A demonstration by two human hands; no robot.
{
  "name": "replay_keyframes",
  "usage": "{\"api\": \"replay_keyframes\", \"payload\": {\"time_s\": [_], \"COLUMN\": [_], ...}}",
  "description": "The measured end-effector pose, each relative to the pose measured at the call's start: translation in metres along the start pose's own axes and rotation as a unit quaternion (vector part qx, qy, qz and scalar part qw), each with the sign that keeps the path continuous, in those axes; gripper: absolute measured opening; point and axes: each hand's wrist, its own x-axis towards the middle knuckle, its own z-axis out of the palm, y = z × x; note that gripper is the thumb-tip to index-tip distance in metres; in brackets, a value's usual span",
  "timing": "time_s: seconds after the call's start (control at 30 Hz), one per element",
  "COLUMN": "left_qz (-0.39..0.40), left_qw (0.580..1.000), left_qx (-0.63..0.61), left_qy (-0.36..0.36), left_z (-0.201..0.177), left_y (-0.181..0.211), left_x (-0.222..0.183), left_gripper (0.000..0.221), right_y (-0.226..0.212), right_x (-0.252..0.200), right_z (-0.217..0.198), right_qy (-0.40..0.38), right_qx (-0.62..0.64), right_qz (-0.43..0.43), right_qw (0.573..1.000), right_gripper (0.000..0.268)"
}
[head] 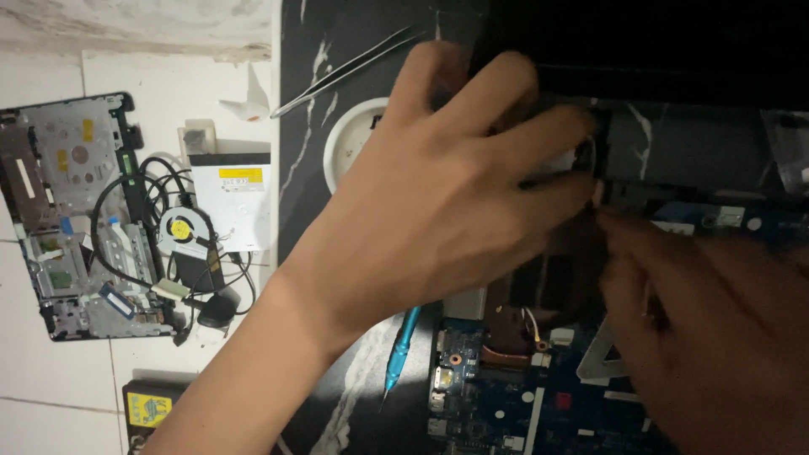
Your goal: Installing a motherboard into a laptop chassis and connecting internal ribbon cables.
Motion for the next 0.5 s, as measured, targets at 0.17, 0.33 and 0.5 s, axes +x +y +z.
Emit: {"api": "replay_keyframes", "payload": {"time_s": [0.17,0.33,0.5], "left_qz": [-0.004,-0.01,-0.028], "left_qw": [1.0,1.0,0.999], "left_qx": [-0.005,-0.014,-0.017], "left_qy": [-0.008,0.017,0.0], "left_z": [0.0,0.003,0.0], "left_y": [0.0,0.0,0.005], "left_x": [-0.003,-0.005,-0.002], "left_gripper": [0.019,0.008,0.012], "right_y": [-0.008,-0.042,-0.038], "right_x": [0.002,0.006,0.007], "right_z": [0.0,-0.003,-0.004], "right_qy": [-0.031,0.074,0.072], "right_qx": [0.044,0.193,0.193], "right_qz": [0.025,0.127,0.112], "right_qw": [0.998,0.97,0.972], "right_gripper": [0.031,0.014,0.015]}}
